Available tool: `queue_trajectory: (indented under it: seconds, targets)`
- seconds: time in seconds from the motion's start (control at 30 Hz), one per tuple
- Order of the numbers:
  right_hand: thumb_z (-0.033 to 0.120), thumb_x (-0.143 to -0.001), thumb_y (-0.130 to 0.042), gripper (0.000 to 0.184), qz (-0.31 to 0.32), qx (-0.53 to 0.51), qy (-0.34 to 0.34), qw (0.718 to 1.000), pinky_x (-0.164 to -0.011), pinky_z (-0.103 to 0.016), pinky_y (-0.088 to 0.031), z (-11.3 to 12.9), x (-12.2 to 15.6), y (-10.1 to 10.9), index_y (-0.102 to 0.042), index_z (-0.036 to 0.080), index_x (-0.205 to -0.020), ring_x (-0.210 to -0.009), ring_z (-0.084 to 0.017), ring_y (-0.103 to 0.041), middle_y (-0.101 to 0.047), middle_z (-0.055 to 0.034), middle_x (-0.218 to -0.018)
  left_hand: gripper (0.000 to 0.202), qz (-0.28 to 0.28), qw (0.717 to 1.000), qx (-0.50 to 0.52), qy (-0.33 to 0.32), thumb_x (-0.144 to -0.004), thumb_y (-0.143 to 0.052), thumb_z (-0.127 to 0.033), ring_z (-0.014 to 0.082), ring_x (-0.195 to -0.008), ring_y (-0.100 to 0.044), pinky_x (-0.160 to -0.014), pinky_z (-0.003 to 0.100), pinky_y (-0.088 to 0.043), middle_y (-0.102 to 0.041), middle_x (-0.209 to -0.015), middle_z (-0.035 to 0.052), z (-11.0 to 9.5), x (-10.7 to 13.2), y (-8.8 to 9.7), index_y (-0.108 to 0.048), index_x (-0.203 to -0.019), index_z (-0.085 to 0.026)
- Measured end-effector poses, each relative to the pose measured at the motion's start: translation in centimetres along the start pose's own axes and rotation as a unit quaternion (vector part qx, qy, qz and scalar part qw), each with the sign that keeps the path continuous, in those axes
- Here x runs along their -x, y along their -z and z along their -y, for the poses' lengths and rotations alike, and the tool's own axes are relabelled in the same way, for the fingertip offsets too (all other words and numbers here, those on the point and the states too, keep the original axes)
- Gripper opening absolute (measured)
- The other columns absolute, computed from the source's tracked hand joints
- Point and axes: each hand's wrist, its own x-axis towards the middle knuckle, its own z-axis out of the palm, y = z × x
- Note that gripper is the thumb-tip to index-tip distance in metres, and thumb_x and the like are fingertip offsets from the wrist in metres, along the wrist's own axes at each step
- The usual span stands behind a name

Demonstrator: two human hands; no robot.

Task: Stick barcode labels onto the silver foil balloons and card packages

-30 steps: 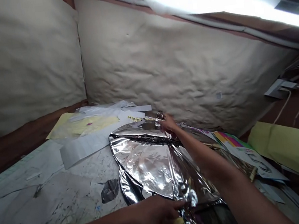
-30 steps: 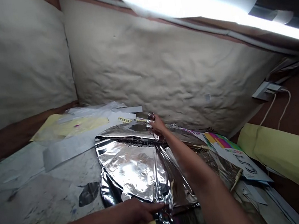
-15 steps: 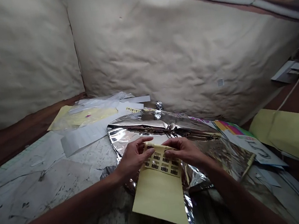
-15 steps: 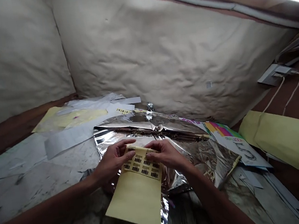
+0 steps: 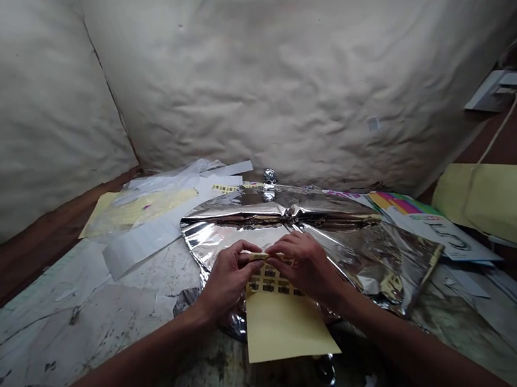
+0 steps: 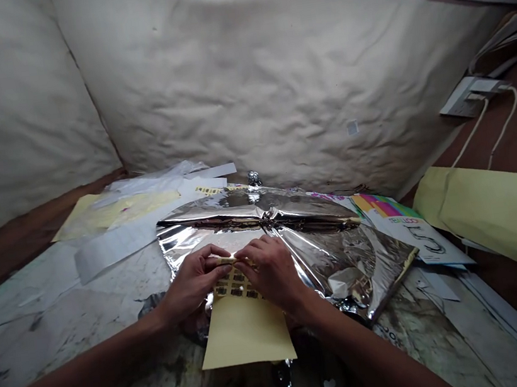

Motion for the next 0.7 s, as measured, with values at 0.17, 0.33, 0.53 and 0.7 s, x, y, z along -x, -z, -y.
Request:
queue_trajectory:
  seconds: [0.17, 0.33, 0.53, 0.7]
  targets:
    - [0.02, -0.086, -0.066, 0.005, 0.001, -0.056, -0.03, 0.998, -0.072, -0.032, -0.043, 0.9, 0.1, 0.2, -0.068, 0.022, -0.09, -0.083, -0.021, -0.059, -0.067, -0.0048, -0.087, 0.014, 0.001, 0.998, -0.04, -0.051, -0.085, -0.065, -0.03, 0.0195, -0.08, -0.068, -0.065, 0.025, -0.049, -0.071, -0.083, 0.0042, -0.6, 0.5, 0.0, -0.062, -0.087, -0.016]
    - [0.018, -0.085, -0.064, 0.006, -0.013, -0.092, -0.038, 0.995, -0.072, -0.032, -0.045, 1.3, 0.1, 0.3, -0.066, 0.022, -0.089, -0.083, -0.021, -0.059, -0.066, -0.0049, -0.086, 0.014, -0.01, 0.995, -0.079, -0.067, -0.086, -0.062, -0.03, 0.0189, -0.079, -0.066, -0.065, 0.025, -0.049, -0.07, -0.084, 0.0033, -1.1, 1.0, -0.1, -0.063, -0.086, -0.017]
    - [0.018, -0.085, -0.063, 0.007, -0.044, -0.103, -0.041, 0.993, -0.071, -0.032, -0.045, 1.6, 0.3, 0.1, -0.067, 0.022, -0.088, -0.082, -0.021, -0.06, -0.066, -0.0047, -0.086, 0.014, -0.028, 0.993, -0.1, -0.063, -0.085, -0.062, -0.032, 0.0182, -0.076, -0.065, -0.065, 0.025, -0.048, -0.07, -0.082, 0.0026, -0.9, 1.0, 0.0, -0.064, -0.085, -0.018]
    - [0.015, -0.083, -0.064, 0.008, -0.05, -0.119, -0.05, 0.99, -0.071, -0.031, -0.046, 1.8, 0.2, 0.1, -0.067, 0.022, -0.086, -0.08, -0.02, -0.06, -0.066, -0.0036, -0.084, 0.018, -0.031, 0.992, -0.11, -0.057, -0.085, -0.063, -0.036, 0.0187, -0.073, -0.066, -0.062, 0.024, -0.047, -0.07, -0.078, 0.0026, -0.8, 0.9, 0.2, -0.064, -0.082, -0.018]
